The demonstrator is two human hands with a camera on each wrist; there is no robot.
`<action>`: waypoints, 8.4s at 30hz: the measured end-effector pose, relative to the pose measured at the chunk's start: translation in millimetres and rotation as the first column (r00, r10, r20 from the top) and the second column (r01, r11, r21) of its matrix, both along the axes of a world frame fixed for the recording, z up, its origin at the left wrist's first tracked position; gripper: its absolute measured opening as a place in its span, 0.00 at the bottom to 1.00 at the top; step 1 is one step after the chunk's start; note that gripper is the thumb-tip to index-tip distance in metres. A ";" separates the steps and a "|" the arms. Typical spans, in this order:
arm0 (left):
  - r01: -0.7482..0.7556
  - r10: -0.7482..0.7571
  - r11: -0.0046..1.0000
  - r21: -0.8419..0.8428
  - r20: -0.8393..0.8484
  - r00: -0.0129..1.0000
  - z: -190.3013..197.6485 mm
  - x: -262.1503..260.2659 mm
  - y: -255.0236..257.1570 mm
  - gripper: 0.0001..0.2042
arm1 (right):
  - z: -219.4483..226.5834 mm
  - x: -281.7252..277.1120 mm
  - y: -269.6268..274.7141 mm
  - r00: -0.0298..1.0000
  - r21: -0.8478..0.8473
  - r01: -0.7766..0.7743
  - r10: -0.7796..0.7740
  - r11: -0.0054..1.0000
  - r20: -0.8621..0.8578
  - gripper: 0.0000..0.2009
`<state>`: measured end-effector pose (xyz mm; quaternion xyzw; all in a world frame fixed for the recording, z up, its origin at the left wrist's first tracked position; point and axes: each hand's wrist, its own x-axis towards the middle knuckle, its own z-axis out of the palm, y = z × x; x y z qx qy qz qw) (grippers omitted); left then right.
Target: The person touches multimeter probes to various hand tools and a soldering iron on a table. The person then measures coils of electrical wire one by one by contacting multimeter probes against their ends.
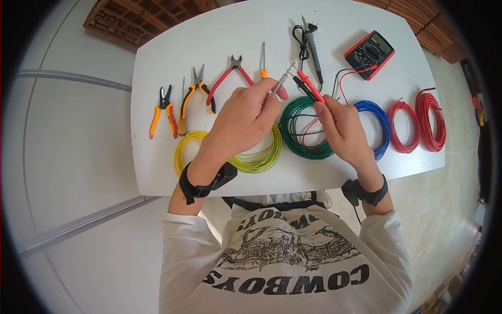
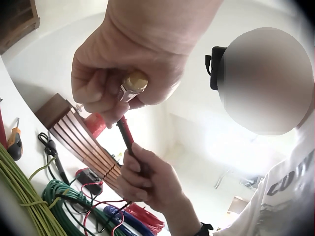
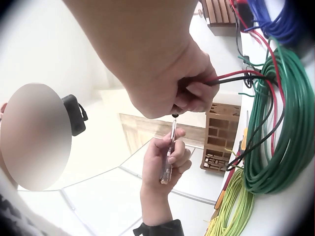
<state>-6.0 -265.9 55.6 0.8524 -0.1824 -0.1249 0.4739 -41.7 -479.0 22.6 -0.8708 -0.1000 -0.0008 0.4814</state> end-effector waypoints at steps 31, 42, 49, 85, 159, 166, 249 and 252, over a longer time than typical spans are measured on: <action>-0.038 -0.034 0.964 0.263 0.264 0.964 -31.2 78.2 -20.1 0.12 | -8.8 -8.9 -27.9 0.937 0.487 -0.132 0.269 0.863 -0.224 0.20; 0.008 -0.035 0.792 0.610 0.031 0.999 -69.8 149.8 -56.8 0.14 | -17.9 -3.0 -39.6 0.943 0.538 -0.063 0.226 0.841 -0.243 0.21; -0.067 -0.039 0.729 0.681 0.140 0.989 -74.3 147.6 -60.1 0.20 | -20.6 -2.8 -44.3 0.940 0.559 -0.082 0.250 0.825 -0.232 0.21; -0.071 0.080 0.992 -0.101 0.089 0.993 -33.4 37.7 -2.2 0.20 | -3.9 21.7 -8.0 0.999 0.051 0.039 -0.040 0.998 0.013 0.19; -0.138 0.272 0.962 -0.235 0.835 0.478 -45.6 -64.4 53.3 0.24 | 25.2 -45.1 105.3 0.911 0.482 -0.375 0.410 0.792 0.035 0.31; -0.208 0.195 0.972 -0.112 0.877 0.439 -61.0 -68.4 109.9 0.14 | 24.3 -45.9 153.9 0.876 0.209 -0.483 0.466 0.851 0.125 0.28; -0.132 0.147 0.989 -0.066 0.332 0.932 -117.0 -30.2 227.1 0.08 | -64.8 63.6 205.4 0.697 0.544 -0.467 0.669 0.697 -0.259 0.06; -0.139 0.153 0.988 -0.066 0.328 0.932 -114.1 -31.3 225.7 0.08 | -65.7 63.2 204.9 0.688 0.566 -0.456 0.675 0.687 -0.265 0.05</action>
